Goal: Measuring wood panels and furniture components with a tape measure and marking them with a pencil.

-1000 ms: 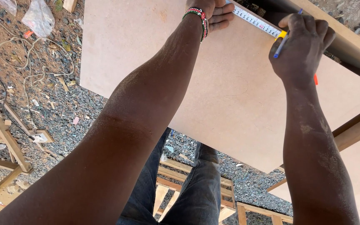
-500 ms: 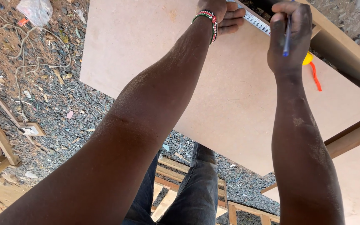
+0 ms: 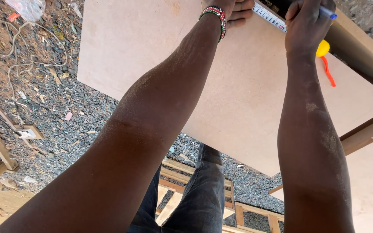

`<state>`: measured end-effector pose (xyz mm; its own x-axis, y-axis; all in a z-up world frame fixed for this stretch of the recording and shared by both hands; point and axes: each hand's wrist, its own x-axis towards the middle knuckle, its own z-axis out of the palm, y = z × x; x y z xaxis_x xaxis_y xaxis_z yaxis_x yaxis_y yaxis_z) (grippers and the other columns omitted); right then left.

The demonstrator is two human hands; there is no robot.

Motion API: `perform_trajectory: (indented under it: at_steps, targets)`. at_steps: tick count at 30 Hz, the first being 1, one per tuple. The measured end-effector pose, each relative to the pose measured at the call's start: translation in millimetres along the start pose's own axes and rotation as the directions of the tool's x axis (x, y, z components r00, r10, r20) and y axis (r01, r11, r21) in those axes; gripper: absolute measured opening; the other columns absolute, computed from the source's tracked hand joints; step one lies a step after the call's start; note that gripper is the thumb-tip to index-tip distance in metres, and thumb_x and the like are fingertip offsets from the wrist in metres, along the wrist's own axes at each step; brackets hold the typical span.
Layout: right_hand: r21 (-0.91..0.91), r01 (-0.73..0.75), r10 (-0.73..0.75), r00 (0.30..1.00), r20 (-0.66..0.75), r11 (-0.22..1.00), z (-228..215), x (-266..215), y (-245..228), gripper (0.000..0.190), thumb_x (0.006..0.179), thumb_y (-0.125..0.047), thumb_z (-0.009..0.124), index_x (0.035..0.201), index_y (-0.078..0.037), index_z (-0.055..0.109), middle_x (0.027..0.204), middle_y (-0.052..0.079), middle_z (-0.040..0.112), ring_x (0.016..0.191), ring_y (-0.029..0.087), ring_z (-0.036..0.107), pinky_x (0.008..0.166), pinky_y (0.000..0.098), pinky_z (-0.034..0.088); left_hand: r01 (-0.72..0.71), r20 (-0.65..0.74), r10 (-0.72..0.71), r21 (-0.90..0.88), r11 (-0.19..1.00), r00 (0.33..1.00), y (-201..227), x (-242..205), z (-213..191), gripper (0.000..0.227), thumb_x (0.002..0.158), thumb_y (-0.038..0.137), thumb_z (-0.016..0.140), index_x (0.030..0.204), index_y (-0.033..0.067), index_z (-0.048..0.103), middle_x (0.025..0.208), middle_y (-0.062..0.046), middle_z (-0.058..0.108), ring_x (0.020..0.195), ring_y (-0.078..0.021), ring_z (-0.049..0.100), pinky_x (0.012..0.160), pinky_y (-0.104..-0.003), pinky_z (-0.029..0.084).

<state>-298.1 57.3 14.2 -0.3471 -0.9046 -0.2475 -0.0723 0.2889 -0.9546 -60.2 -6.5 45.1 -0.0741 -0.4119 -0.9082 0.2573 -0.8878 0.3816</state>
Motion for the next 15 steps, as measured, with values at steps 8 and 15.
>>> perform_trajectory:
  at_steps: [8,15]
  targets:
    - [-0.297,0.521,-0.462,0.851,0.249,0.8,-38,-31,-17,0.009,0.121,0.004,0.069,0.115,0.0,0.075,0.108,0.016,0.081,0.099,0.031,0.073,0.089,0.0496,0.058,0.023,0.028,-0.025,0.072,0.997,0.999,1,4,-3,0.055,0.098,0.035,0.063,0.131,-0.0023,0.086,0.132,-0.022,0.097,0.122,-0.0384,0.097,0.11,-0.051,0.081]
    - [-0.536,0.661,-0.569,0.741,0.356,0.526,-33,-32,7,0.015,0.124,-0.001,0.088,0.122,-0.004,0.074,0.115,0.014,0.079,0.116,0.036,0.067,0.108,0.0547,0.049,-0.085,0.156,0.077,0.042,0.996,0.985,-25,50,-19,0.065,0.092,0.046,0.071,0.135,0.0007,0.088,0.137,-0.024,0.095,0.129,-0.0395,0.095,0.117,-0.054,0.08]
